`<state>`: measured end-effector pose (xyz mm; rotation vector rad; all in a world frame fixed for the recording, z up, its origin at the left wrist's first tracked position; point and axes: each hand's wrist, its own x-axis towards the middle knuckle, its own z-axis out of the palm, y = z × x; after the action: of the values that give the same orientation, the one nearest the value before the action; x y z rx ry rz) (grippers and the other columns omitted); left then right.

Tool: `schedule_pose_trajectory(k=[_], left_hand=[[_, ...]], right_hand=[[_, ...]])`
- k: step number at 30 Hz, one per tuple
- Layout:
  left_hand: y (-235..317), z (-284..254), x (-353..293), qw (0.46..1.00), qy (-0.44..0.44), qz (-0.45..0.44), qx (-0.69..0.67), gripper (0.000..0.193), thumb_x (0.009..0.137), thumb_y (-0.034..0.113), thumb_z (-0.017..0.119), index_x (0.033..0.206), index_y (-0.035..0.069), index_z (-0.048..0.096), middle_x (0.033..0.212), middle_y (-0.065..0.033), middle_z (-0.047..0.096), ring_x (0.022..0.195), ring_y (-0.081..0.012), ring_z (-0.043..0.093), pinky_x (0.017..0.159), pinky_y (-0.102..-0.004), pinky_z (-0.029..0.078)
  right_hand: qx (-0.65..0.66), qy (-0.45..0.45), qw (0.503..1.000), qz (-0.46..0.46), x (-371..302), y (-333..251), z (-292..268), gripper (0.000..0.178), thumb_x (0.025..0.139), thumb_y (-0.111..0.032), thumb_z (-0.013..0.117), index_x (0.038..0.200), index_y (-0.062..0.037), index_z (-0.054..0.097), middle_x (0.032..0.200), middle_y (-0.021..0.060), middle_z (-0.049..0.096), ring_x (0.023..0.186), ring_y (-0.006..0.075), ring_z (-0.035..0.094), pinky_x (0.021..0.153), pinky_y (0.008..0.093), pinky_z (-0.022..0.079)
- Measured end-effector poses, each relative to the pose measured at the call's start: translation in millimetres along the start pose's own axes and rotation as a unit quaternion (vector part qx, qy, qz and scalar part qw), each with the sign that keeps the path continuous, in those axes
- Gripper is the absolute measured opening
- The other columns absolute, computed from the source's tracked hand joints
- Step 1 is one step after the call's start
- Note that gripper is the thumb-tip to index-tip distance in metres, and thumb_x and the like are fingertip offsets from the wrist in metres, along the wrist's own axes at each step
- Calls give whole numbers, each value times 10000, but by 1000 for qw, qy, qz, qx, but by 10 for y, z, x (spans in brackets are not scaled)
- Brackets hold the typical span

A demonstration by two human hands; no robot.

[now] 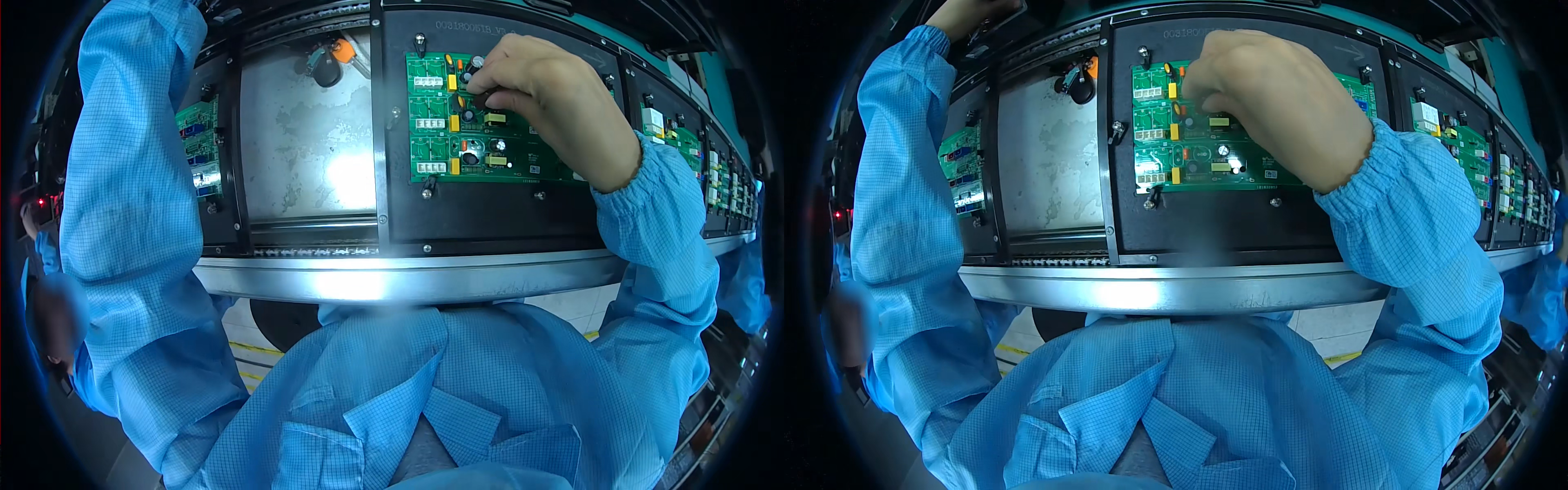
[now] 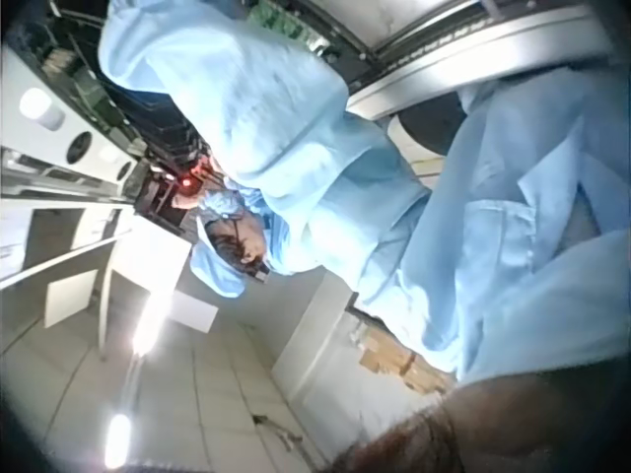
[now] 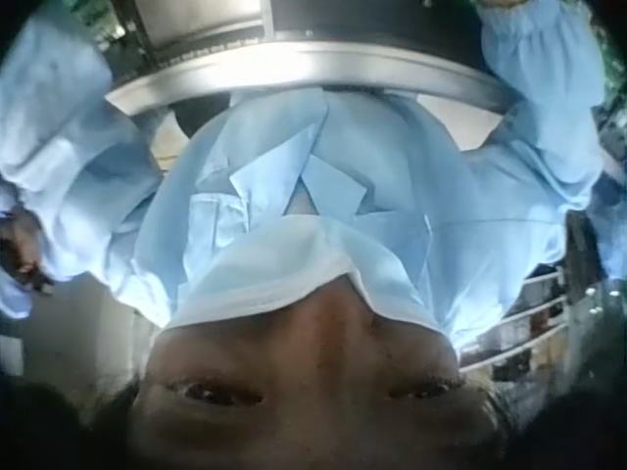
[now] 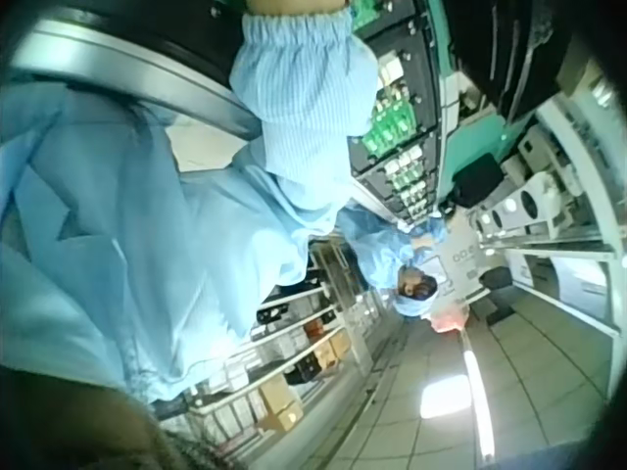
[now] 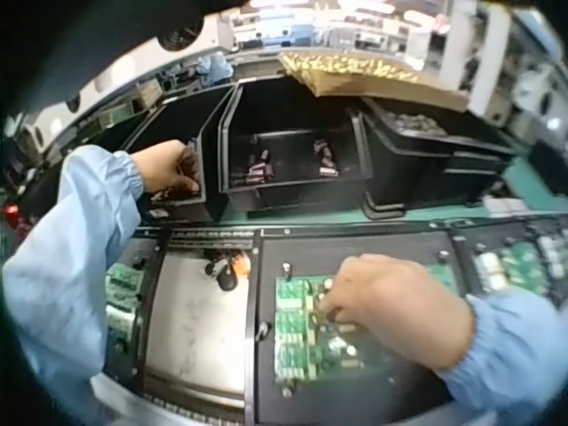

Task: Assembling various electronic components onto printed circuit boards on a production line.

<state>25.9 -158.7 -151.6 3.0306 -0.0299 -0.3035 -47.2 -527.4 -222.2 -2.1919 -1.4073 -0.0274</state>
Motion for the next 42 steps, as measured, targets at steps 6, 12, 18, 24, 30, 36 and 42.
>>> schedule_pose_trajectory(k=[6,12,18,24,30,36,42], left_hand=[[8,49,18,1000,2,5,-13,197,807,111,783,888,-29,672,791,-140,682,740,-211,624,704,-349,510],[0,232,26,999,15,-2,-34,185,787,52,745,934,-34,671,824,-140,690,763,-204,625,721,-345,510],[4,396,35,995,28,53,-76,268,781,30,729,1030,-47,665,903,-155,711,828,-222,645,766,-349,517],[-16,658,-31,994,61,52,-79,269,791,45,739,1029,-50,658,931,-175,715,845,-227,656,772,-356,520],[-66,844,-49,992,53,80,-80,215,825,32,723,1013,-50,658,903,-192,707,833,-256,659,769,-357,526],[-30,849,-111,996,48,-8,-74,124,854,9,689,952,-48,640,846,-146,687,771,-144,639,722,-291,519],[-70,823,-587,903,181,89,-379,73,942,43,650,1001,22,612,936,-15,669,817,-64,613,760,-213,518]], right_hand=[[27,-10,999,15,38,71,53,167,818,26,686,984,15,683,942,131,663,879,281,673,783,350,565],[31,-18,999,20,21,136,218,166,822,14,685,988,13,678,940,127,659,884,278,672,787,348,563],[10,6,1000,2,-32,151,342,170,822,5,690,991,4,674,920,119,647,870,277,656,780,358,551],[-9,0,1000,18,-133,181,593,173,821,-6,694,992,-4,665,919,114,634,857,270,647,767,356,544],[0,-7,1000,9,-169,256,753,164,838,-7,684,1001,-2,668,927,112,643,861,268,656,767,350,554],[32,-32,999,31,-160,301,801,166,842,-2,679,1008,4,672,941,118,656,864,272,674,759,343,566],[30,-42,998,26,-101,242,776,165,837,4,682,1002,10,672,940,121,658,871,273,676,765,345,565]])
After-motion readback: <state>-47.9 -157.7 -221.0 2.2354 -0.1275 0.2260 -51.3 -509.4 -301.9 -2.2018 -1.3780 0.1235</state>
